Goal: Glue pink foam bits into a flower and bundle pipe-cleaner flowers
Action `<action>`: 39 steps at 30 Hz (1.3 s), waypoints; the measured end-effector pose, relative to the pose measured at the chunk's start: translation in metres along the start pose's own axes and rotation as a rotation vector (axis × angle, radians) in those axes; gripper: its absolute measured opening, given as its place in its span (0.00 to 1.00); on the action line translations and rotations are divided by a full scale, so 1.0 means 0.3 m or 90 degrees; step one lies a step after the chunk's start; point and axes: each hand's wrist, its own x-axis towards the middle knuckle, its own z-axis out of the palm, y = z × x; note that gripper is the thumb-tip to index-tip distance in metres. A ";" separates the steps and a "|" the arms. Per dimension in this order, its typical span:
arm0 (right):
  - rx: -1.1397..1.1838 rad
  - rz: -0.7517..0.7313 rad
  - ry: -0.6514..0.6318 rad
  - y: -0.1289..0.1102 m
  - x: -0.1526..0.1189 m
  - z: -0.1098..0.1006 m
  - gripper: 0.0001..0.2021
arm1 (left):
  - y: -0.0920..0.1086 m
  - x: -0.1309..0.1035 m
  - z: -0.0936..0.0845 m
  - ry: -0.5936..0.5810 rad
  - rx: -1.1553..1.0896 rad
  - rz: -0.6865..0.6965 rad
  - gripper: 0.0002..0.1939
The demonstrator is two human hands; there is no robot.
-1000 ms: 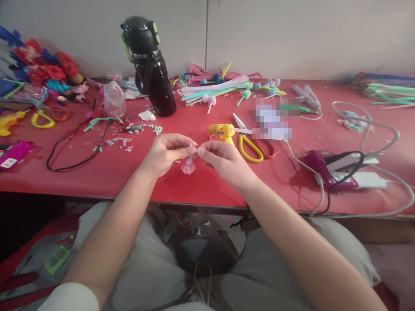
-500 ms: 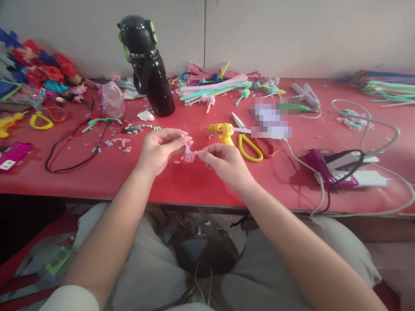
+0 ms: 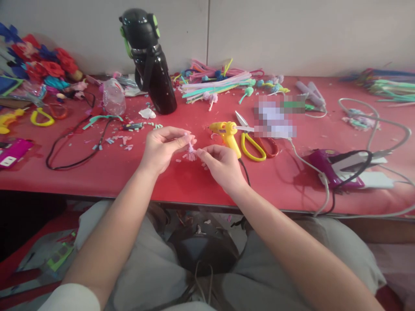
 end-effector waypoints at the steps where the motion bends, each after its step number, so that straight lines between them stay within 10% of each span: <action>1: -0.003 0.002 0.000 0.002 -0.001 0.001 0.14 | 0.000 -0.001 0.000 0.001 0.002 0.000 0.16; 30: -0.147 -0.013 -0.022 -0.001 -0.008 0.007 0.22 | 0.001 -0.003 0.004 0.033 -0.042 -0.013 0.17; 39: 0.094 0.045 -0.043 -0.008 -0.004 0.004 0.18 | 0.004 0.004 -0.008 0.019 -0.069 -0.022 0.17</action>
